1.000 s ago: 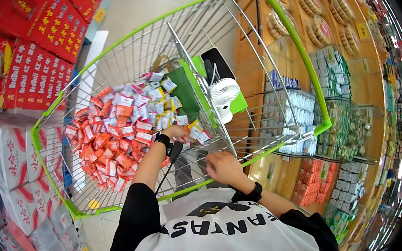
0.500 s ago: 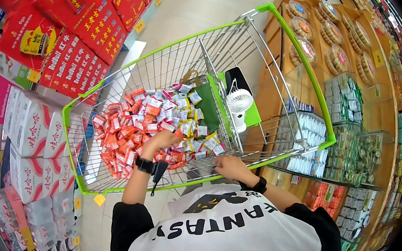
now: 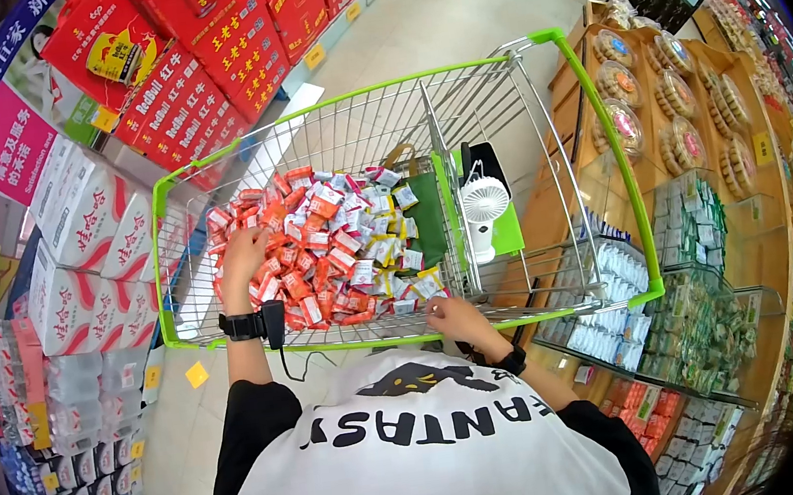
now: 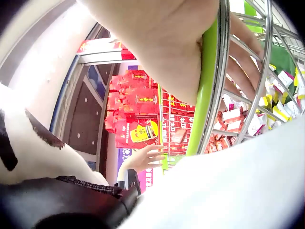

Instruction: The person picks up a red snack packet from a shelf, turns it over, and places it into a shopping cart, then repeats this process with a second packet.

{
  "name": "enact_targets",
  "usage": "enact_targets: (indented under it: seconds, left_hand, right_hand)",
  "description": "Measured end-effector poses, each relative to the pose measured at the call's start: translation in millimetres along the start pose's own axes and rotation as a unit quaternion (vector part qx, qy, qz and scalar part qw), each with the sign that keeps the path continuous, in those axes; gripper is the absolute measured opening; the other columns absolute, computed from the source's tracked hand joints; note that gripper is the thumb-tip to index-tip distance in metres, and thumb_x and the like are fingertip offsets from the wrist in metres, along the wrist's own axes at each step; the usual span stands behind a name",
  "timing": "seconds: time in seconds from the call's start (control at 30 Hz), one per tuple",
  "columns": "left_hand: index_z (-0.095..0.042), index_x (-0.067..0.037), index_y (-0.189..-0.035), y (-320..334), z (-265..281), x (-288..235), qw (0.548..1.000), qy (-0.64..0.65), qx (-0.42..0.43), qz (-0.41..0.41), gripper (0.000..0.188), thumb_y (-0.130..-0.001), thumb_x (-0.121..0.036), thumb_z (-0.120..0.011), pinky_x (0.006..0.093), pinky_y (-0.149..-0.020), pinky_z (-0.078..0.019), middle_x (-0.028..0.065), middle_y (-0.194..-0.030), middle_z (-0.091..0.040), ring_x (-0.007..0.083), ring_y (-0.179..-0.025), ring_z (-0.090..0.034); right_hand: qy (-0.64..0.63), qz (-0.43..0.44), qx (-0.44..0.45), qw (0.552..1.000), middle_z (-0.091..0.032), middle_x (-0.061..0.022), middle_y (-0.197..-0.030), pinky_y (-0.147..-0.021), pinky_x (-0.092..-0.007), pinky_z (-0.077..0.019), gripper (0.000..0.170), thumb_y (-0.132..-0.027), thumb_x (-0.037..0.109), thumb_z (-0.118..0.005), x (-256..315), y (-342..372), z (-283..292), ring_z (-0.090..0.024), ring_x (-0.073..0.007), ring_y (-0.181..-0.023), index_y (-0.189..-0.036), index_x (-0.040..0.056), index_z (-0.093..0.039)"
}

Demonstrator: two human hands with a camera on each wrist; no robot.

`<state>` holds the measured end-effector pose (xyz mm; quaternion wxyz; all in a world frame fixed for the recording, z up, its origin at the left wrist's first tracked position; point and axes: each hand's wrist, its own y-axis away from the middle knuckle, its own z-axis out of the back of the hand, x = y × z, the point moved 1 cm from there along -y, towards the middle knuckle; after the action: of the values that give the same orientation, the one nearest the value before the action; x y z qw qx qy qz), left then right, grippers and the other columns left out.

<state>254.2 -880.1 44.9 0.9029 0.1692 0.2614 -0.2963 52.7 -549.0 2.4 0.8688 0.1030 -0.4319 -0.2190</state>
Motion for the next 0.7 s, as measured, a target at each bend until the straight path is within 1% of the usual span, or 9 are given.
enact_targets:
  seconds: [0.07, 0.1, 0.2, 0.23, 0.4, 0.47, 0.5, 0.6, 0.7]
  left_hand:
    - [-0.059, -0.003, -0.093, 1.2, -18.0, 19.5, 0.999, -0.032, -0.017, 0.016, 0.029, -0.079, -0.026, -0.047, 0.0373, -0.070, -0.0439, 0.0205, -0.088, -0.057, 0.0320, -0.077, -0.056]
    - [-0.057, -0.002, -0.095, 6.0, -17.1, 10.4, 0.999, -0.023, 0.044, 0.008, 0.029, -0.079, -0.024, -0.048, 0.0370, -0.072, -0.0431, 0.0197, -0.092, -0.056, 0.0315, -0.082, -0.055]
    - [-0.056, -0.002, -0.095, 30.2, -21.4, -18.6, 0.992, 0.045, 0.081, -0.086, 0.028, -0.080, -0.024, -0.048, 0.0362, -0.074, -0.0423, 0.0184, -0.089, -0.057, 0.0316, -0.086, -0.054]
    - [-0.055, -0.001, -0.097, 41.8, -17.9, -36.4, 0.989, 0.090, 0.099, -0.059, 0.029, -0.080, -0.024, -0.049, 0.0350, -0.075, -0.0420, 0.0186, -0.089, -0.056, 0.0313, -0.087, -0.054]
    - [-0.052, -0.002, -0.102, 67.5, -37.6, -67.1, 0.987, 0.050, 0.097, -0.120, 0.032, -0.081, -0.026, -0.050, 0.0343, -0.074, -0.0422, 0.0166, -0.095, -0.055, 0.0289, -0.088, -0.054]
    - [-0.051, -0.002, -0.105, 79.4, -35.7, -84.8, 0.959, 0.136, 0.213, -0.127, 0.029, -0.082, -0.020, -0.049, 0.0310, -0.078, -0.0413, 0.0131, -0.099, -0.055, 0.0249, -0.090, -0.053]
    - [-0.050, -0.002, -0.106, 84.3, -39.6, -85.9, 0.956, 0.114, 0.183, -0.198, 0.028, -0.083, -0.018, -0.048, 0.0311, -0.079, -0.0410, 0.0134, -0.100, -0.054, 0.0248, -0.092, -0.052]
    - [-0.050, -0.002, -0.107, 94.7, -42.7, -96.7, 0.952, 0.094, 0.228, -0.184, 0.028, -0.083, -0.018, -0.049, 0.0310, -0.079, -0.0410, 0.0137, -0.100, -0.054, 0.0249, -0.092, -0.052]
    - [-0.051, -0.002, -0.106, 98.4, -54.0, -95.5, 0.938, 0.094, 0.245, -0.228, 0.028, -0.082, -0.018, -0.050, 0.0315, -0.077, -0.0419, 0.0139, -0.097, -0.054, 0.0244, -0.089, -0.053]
  right_hand:
    - [-0.043, -0.007, 0.005, 0.999, -0.059, -0.0137, -0.069, -0.061, -0.0397, -0.0450, 0.022, -0.072, 0.022, -0.053, 3.6, -0.6, 2.8, -0.057, -0.0305, -0.066, -0.084, 0.0036, -0.056]
    - [-0.042, -0.007, 0.002, 0.999, -0.059, -0.0137, -0.069, -0.061, -0.0397, -0.0450, 0.022, -0.072, 0.022, -0.053, 3.8, -1.4, 2.5, -0.057, -0.0305, -0.066, -0.084, 0.0036, -0.056]
    - [-0.039, 0.009, -0.025, 0.999, -0.059, -0.0138, -0.069, -0.061, -0.0388, -0.0454, 0.022, -0.072, 0.022, -0.054, 3.5, -1.0, 2.2, -0.058, -0.0303, -0.066, -0.084, 0.0033, -0.056]
    - [-0.017, 0.010, -0.031, 0.999, -0.060, -0.0133, -0.069, -0.060, -0.0377, -0.0453, 0.023, -0.073, 0.023, -0.055, 4.6, -0.7, 3.0, -0.058, -0.0292, -0.066, -0.086, 0.0049, -0.056]
    - [0.042, -0.001, -0.067, 0.997, -0.060, -0.0124, -0.071, -0.060, -0.0370, -0.0453, 0.024, -0.073, 0.025, -0.056, 8.8, 0.9, 1.3, -0.058, -0.0281, -0.066, -0.089, 0.0070, -0.057]
    - [0.043, -0.020, -0.082, 0.996, -0.060, -0.0126, -0.072, -0.061, -0.0372, -0.0454, 0.024, -0.072, 0.025, -0.057, 18.8, 4.2, 7.4, -0.058, -0.0282, -0.068, -0.089, 0.0073, -0.057]
    - [0.041, -0.030, -0.085, 0.995, -0.061, -0.0127, -0.074, -0.061, -0.0379, -0.0453, 0.025, -0.072, 0.024, -0.056, 15.2, 3.2, 5.8, -0.058, -0.0286, -0.070, -0.090, 0.0075, -0.057]
    - [0.052, -0.047, -0.107, 0.992, -0.060, -0.0133, -0.076, -0.062, -0.0386, -0.0453, 0.025, -0.072, 0.024, -0.056, 13.4, 3.9, 4.6, -0.058, -0.0295, -0.072, -0.091, 0.0076, -0.057]
    - [0.058, -0.060, -0.122, 0.989, -0.060, -0.0136, -0.077, -0.064, -0.0389, -0.0455, 0.026, -0.072, 0.025, -0.056, 13.8, 5.1, 4.1, -0.058, -0.0304, -0.074, -0.092, 0.0075, -0.057]
